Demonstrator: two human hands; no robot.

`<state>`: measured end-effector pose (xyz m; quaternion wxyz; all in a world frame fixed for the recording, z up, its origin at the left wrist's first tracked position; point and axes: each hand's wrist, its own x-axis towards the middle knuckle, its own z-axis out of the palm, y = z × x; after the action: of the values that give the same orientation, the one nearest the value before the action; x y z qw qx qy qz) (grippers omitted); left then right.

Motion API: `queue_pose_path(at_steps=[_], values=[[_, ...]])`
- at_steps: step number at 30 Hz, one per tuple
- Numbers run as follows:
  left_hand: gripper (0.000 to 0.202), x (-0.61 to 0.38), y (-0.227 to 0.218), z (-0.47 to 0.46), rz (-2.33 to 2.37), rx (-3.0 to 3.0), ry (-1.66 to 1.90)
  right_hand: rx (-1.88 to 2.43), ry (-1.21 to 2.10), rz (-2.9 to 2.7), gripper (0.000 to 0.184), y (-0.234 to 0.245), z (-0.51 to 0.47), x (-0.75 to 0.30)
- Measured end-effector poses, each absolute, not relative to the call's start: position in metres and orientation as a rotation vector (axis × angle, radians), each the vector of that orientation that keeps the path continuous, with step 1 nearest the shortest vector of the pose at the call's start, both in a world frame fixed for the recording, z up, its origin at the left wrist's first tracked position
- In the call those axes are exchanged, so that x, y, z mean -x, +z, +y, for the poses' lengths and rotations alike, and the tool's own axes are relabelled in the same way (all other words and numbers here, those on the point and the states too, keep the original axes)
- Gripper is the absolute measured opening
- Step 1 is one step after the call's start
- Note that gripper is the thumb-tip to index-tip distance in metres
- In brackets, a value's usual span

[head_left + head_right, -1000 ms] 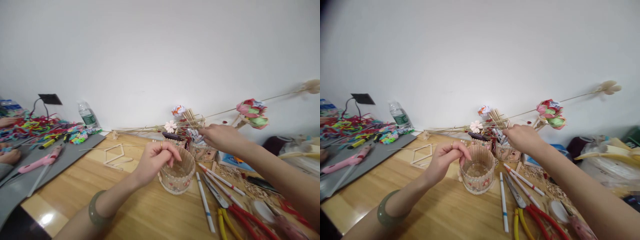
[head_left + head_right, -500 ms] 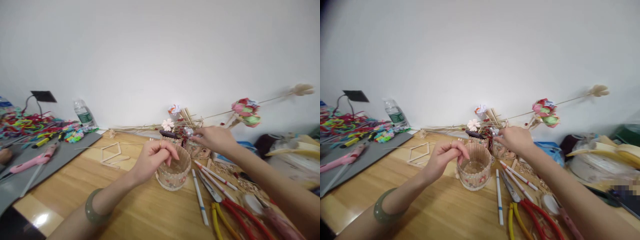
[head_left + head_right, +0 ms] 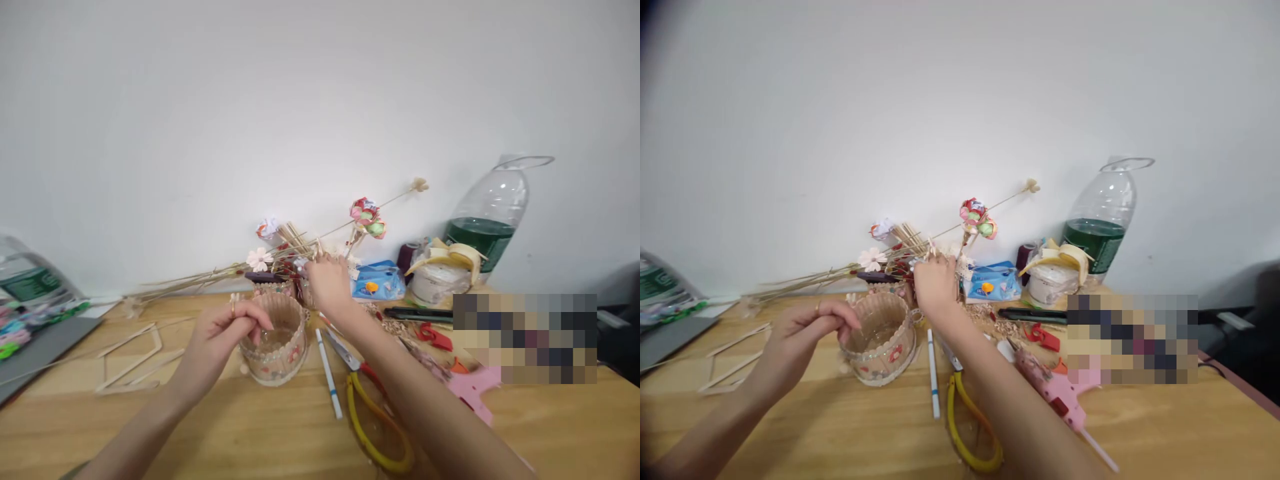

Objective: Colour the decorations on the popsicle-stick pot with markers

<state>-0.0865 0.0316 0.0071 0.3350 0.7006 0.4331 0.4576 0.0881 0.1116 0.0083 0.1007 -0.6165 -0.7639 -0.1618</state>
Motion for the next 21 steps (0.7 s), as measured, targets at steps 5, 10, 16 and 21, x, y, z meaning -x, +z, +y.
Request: queue_pose_path(at_steps=[5,10,16,21], values=[[0.023,0.083,0.006,0.03,1.154,-1.861,1.245,1.765,-0.411,-2.189,0.026,0.039,0.098,-0.097],[0.025,0.074,0.011,0.016,1.138,-1.949,1.483,1.469,-0.46,-2.109,0.028,0.07,0.049,-0.096],[0.014,0.07,0.023,-0.004,0.995,-1.789,1.323,0.948,-0.168,-2.263,0.031,0.076,0.007,-0.083],[0.012,0.071,0.031,-0.001,0.843,-1.229,1.292,0.841,0.308,-2.002,0.018,0.05,0.012,-0.094]])
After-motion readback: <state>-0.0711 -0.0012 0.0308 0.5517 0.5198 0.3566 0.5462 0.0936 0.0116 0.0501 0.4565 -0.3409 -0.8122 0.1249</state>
